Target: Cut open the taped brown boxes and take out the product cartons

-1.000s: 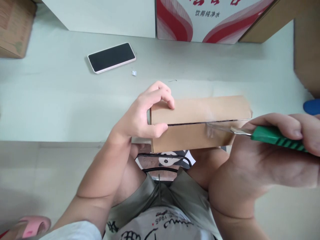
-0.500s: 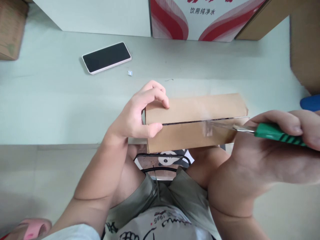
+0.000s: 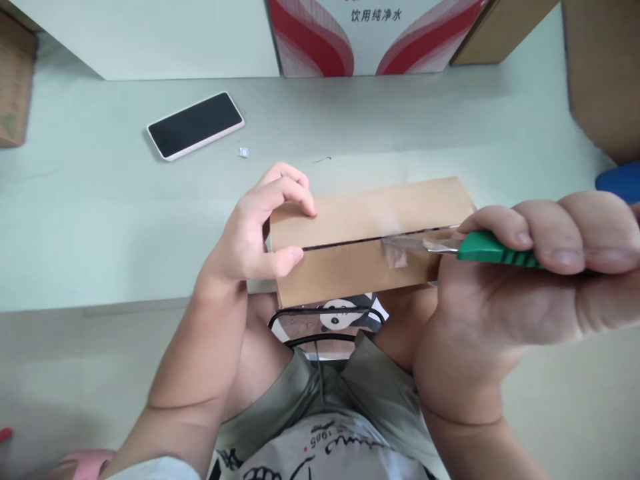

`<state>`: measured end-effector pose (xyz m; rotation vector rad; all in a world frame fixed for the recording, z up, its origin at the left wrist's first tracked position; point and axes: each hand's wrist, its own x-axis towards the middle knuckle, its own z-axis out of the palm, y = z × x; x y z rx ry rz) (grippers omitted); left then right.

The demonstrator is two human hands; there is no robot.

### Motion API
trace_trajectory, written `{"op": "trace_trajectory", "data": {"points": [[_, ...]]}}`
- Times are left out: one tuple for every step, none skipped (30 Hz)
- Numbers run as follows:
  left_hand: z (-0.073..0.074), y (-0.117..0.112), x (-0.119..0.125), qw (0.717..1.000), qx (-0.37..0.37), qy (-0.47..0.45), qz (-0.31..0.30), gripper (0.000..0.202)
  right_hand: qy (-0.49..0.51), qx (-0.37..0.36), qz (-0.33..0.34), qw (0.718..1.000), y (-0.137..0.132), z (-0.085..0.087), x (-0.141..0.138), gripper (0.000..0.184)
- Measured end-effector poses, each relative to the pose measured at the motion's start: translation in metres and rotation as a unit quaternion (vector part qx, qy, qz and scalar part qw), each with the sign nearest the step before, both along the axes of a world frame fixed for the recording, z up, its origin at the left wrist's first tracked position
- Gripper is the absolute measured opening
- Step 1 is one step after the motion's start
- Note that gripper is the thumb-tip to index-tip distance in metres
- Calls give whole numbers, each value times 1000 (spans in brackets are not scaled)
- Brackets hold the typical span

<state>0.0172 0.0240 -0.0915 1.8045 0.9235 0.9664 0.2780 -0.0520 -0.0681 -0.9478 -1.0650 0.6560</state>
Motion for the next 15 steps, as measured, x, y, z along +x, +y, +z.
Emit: {"op": "trace_trajectory", "data": {"points": [[-1,0,-1,1000,7,7,4,58,39,20,-9,999,2,-1,2,46],[-2,0,-1,1000,11,11,8,59,61,28,-18,998,3,-3,4,46],[-3,0,-2,1000,10,11,9,60,61,20,-23,998,4,-4,7,46],[-3,0,-2,1000,3,7,11,59,55,9,-29,998,4,-4,10,45],[-3,0,-2,1000,-10,-2,13,58,50,2,-33,998,4,-4,12,44],[-3,0,-2,999,-27,-13,15,57,50,1,-32,998,4,-3,12,43],[-3,-1,-2,999,-42,-24,19,56,56,2,-26,998,4,-1,10,41],[-3,-1,-1,998,-52,-32,20,55,66,5,-19,998,5,2,7,39],[-3,-1,-1,998,-52,-35,18,55,75,9,-18,997,5,5,2,38],[-4,0,-2,998,-43,-34,13,54,81,10,-22,996,6,8,-5,38],[-5,0,-2,999,-28,-31,4,54,82,7,-26,996,7,12,-12,40],[-6,0,-3,1000,-10,-28,-6,53,78,1,-29,997,8,15,-18,42],[-8,1,-4,999,11,-26,-17,52,73,-5,-31,997,9,18,-22,45],[-9,2,-5,999,33,-27,-28,50,71,-8,-30,997,9,21,-24,47],[-11,3,-6,997,55,-29,-38,48,69,-8,-27,997,8,22,-22,49]]}}
